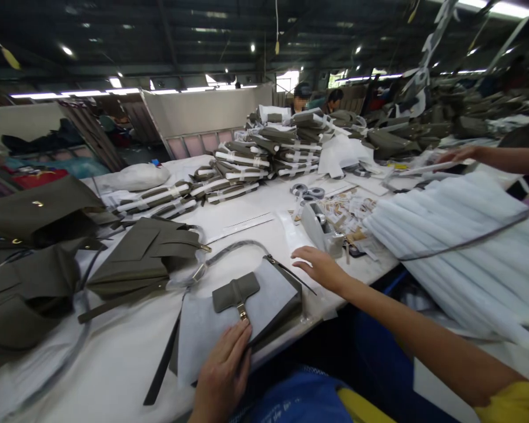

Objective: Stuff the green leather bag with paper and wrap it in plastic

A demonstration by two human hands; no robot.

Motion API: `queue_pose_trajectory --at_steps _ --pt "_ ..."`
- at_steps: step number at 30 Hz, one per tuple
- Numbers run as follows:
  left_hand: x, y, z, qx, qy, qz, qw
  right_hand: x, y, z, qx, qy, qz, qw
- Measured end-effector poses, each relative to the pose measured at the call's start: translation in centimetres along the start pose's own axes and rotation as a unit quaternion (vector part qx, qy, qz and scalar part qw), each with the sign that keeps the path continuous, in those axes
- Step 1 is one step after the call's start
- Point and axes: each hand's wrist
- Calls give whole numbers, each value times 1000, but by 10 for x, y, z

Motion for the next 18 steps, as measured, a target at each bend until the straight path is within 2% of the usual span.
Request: queue_pose_trajectory --at_steps 3,6,9,12,14,18 --pt "-2 1 0 3 11 0 1000 -8 -27 -4 18 9 27 999" --pt "-6 3 -2 15 22 -11 1000 13 -45 3 29 52 32 998" --pt "-10 6 -2 24 32 -23 999 33 -56 11 -2 61 64 996" --pt "-11 6 -1 16 39 -16 999 40 -67 12 -7 55 66 996" --pt "-8 4 2 4 39 -4 999 42 -76 4 23 32 41 998" --pt "13 -1 18 -19 0 32 999 43 -102 -30 145 -52 11 988"
Point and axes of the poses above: each hand's wrist, its own y-axis towards the middle knuckle, its own z-axis out of the palm, x = y × z, and after that the axes turned 2 degrees about -z, right-handed
